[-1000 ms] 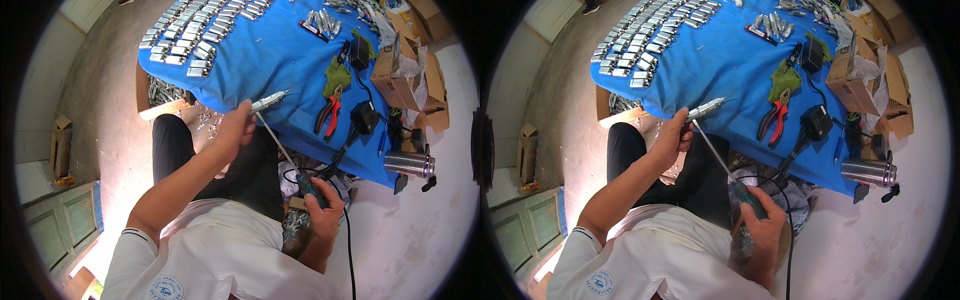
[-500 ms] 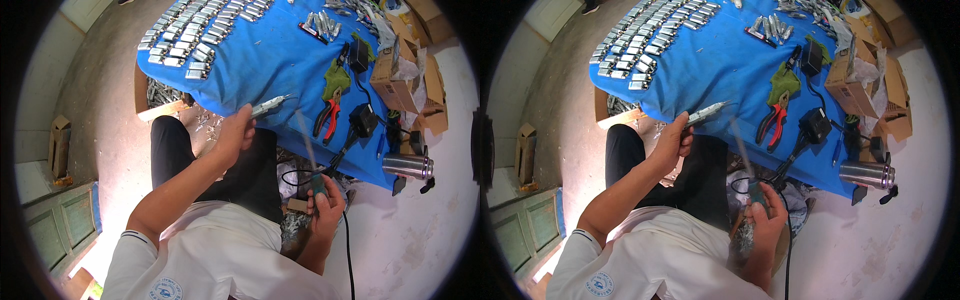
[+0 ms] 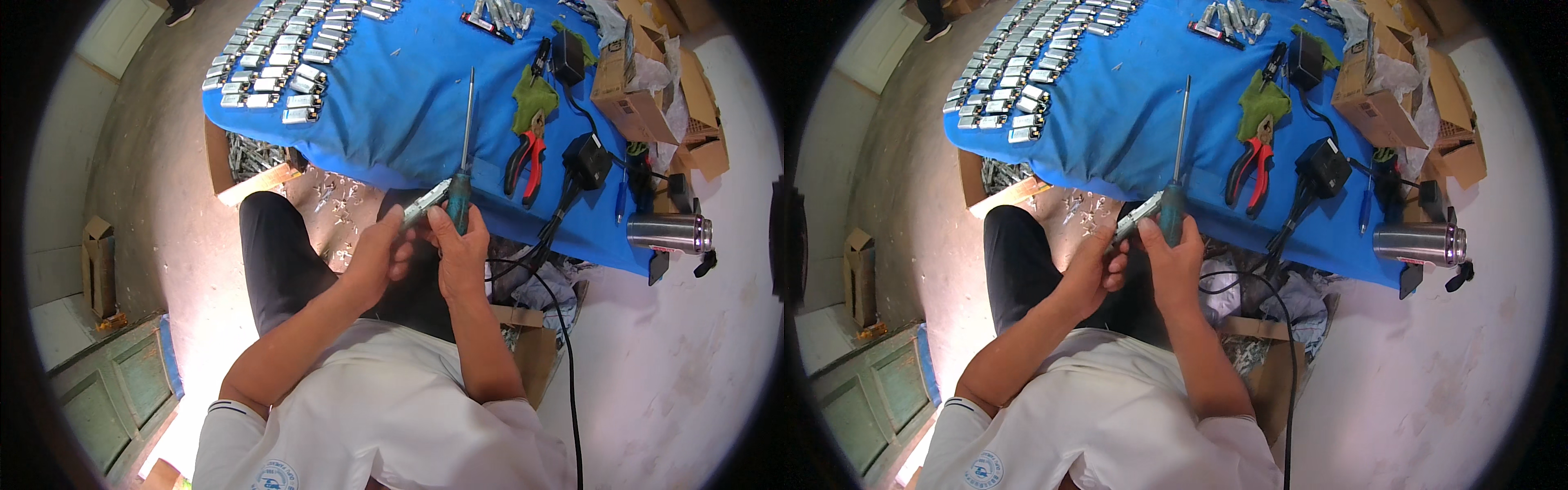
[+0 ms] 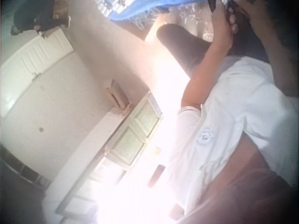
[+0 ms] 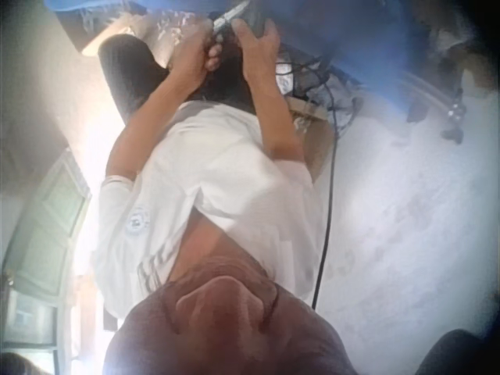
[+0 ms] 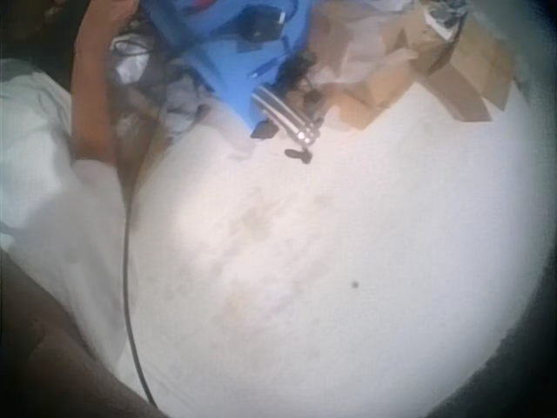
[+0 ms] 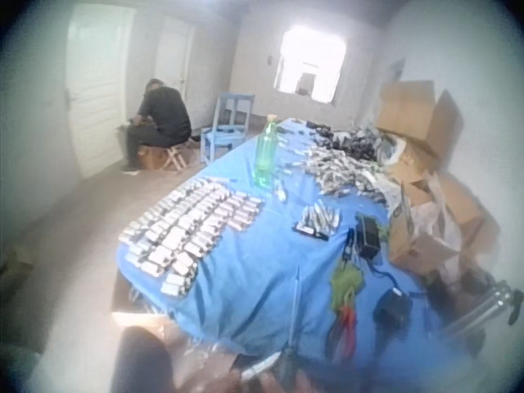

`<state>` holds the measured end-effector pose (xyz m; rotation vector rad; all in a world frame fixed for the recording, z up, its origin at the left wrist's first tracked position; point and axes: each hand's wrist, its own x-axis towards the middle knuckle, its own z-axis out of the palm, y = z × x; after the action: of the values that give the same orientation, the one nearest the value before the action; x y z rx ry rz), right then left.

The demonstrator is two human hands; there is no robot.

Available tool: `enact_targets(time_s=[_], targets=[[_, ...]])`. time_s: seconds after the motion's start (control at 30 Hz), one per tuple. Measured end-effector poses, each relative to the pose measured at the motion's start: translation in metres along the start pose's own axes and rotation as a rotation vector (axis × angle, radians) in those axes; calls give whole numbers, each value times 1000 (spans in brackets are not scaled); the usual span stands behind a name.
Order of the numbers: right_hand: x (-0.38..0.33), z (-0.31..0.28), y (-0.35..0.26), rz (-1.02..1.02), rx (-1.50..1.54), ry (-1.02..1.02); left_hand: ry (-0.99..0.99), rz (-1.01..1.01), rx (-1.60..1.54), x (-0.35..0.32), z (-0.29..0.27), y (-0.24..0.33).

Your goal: The person sits on the floor and assembles small metal lock bodies using a screwdriver. They pick up lock components, insert parts, and tighten screws, then place the finished items on a blue cloth-covered table.

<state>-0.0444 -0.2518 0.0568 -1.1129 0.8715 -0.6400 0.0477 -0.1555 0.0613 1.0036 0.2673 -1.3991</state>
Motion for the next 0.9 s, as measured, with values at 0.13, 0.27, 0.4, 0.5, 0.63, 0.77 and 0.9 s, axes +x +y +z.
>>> enact_targets(time_s=[0.13, 0.27, 0.4, 0.5, 0.63, 0.77, 0.9], targets=[[-2, 15, -7, 49, 72, 0, -207, 0, 66, -5, -6, -12], [-1, 15, -9, 69, 84, -22, -232, -59, 77, -10, -2, -7], [0, 15, -10, 81, 120, -57, -229, -63, 33, -9, -4, -6], [6, 14, -7, 76, 125, -83, -200, -43, 3, -9, 2, -3], [12, 17, -11, 92, 132, -111, -178, -35, 26, -6, 2, 1], [14, 19, -15, 93, 62, -85, -153, -42, 39, -3, 3, 2], [14, 22, -13, 70, -30, -18, -121, -71, 10, -2, 3, 1]])
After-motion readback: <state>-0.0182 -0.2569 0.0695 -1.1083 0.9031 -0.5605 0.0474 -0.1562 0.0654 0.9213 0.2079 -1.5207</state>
